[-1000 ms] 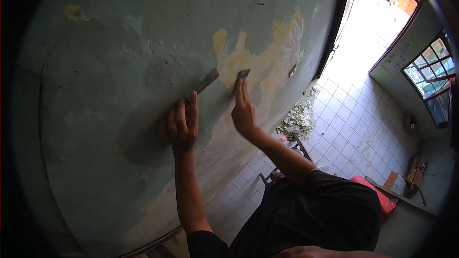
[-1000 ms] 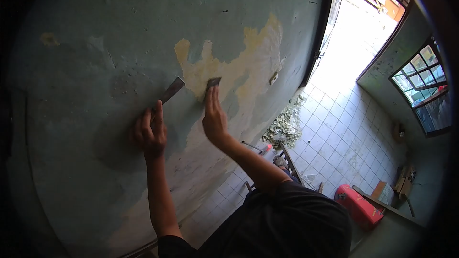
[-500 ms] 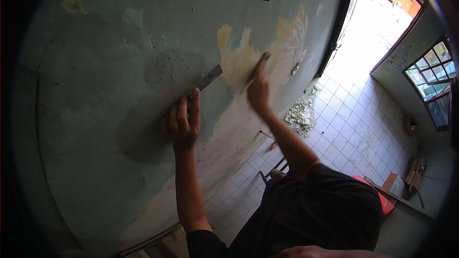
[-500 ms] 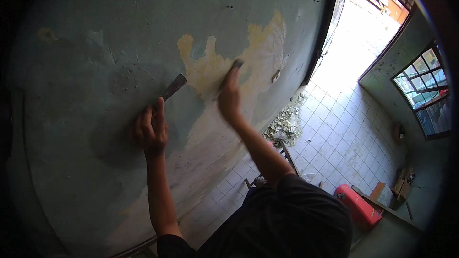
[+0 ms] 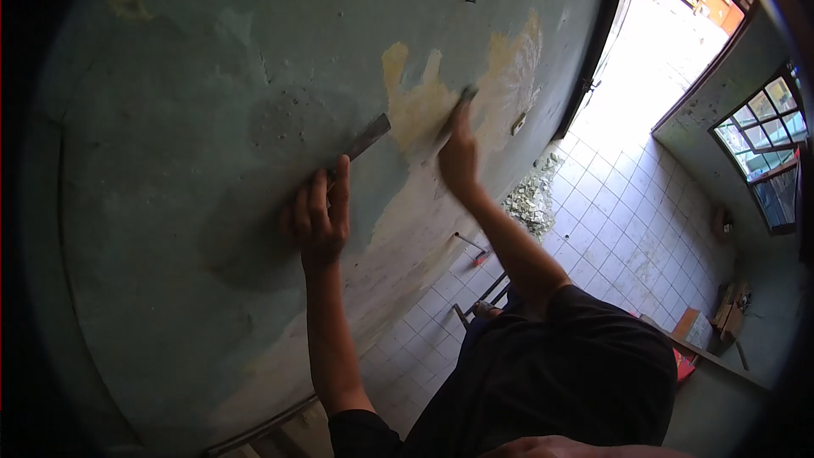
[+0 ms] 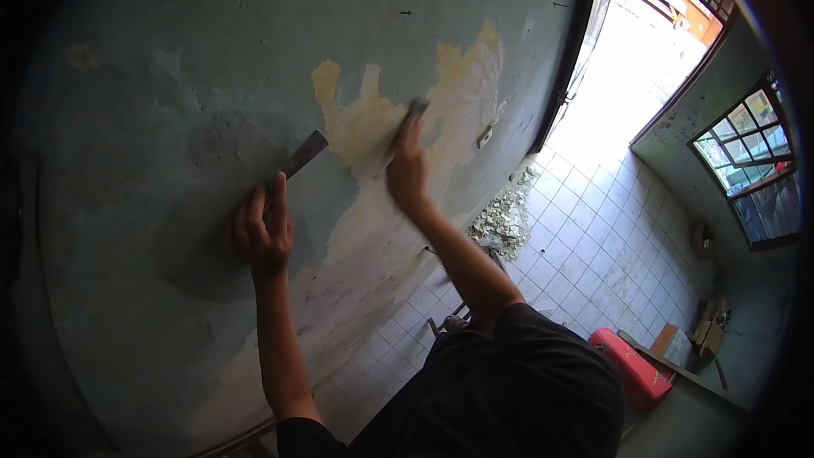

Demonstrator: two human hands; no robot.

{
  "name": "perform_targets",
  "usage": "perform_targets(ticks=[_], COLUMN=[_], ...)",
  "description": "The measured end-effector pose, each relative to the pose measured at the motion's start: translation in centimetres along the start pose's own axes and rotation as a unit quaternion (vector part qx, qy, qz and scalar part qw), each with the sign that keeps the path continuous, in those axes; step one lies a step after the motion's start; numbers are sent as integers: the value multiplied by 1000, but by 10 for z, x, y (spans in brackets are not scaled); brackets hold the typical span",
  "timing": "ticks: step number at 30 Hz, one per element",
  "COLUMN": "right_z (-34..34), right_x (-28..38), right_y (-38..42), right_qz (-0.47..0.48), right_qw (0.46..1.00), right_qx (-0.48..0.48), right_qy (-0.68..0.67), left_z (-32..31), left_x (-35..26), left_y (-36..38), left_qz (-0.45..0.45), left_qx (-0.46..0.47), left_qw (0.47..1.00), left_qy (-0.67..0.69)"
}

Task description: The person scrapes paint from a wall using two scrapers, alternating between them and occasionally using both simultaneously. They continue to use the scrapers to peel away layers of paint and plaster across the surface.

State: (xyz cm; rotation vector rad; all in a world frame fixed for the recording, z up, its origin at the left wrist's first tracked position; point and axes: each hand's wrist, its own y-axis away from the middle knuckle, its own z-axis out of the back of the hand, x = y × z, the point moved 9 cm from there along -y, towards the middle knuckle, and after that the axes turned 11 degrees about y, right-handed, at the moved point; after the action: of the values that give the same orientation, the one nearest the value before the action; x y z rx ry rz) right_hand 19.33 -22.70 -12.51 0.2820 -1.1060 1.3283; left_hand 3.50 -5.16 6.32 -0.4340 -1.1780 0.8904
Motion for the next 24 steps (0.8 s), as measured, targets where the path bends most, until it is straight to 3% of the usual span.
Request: perform_targets(ticks=[1,2,4,6,8,11,15,18,19,20,22,24], right_z=[14,22,18,-8,-12,-11,36,22,15,-16,-11,-6], right_x=[-13,-21,-7,24,70,59,36,44,57,53,72,52], right_y=[-31,-53,-39,32,101,86,-24,-1,31,68,96,58], right_qz=[29,-62,-115,29,90,109,72,37,100,45,132,75], right_qw=[996,997,993,998,996,992,989,993,987,997,991,995], right_qx=[-89,-44,3,-60,-13,3,-126,-100,-119,-1,22,-38], right_qy=[-5,11,-8,-8,-7,-57,-29,-47,-28,-61,8,-58], left_z=[1,2,2,0,1,0,1,1,2,1,3,1], left_x=[0,1,1,1,0,1,2,1,2,1,0,2], left_y=[-3,-3,-1,-3,-2,-1,0,-2,-2,-3,-2,-4], left_qz=[2,1,0,1,5,-1,2,0,1,3,3,3], left_qx=[1,3,3,0,8,-4,9,1,4,7,5,6], left_qw=[1000,1000,1000,1000,1000,1000,1000,1000,1000,1000,1000,1000], left_qy=[0,1,-1,-2,10,1,7,-8,-4,1,4,2])
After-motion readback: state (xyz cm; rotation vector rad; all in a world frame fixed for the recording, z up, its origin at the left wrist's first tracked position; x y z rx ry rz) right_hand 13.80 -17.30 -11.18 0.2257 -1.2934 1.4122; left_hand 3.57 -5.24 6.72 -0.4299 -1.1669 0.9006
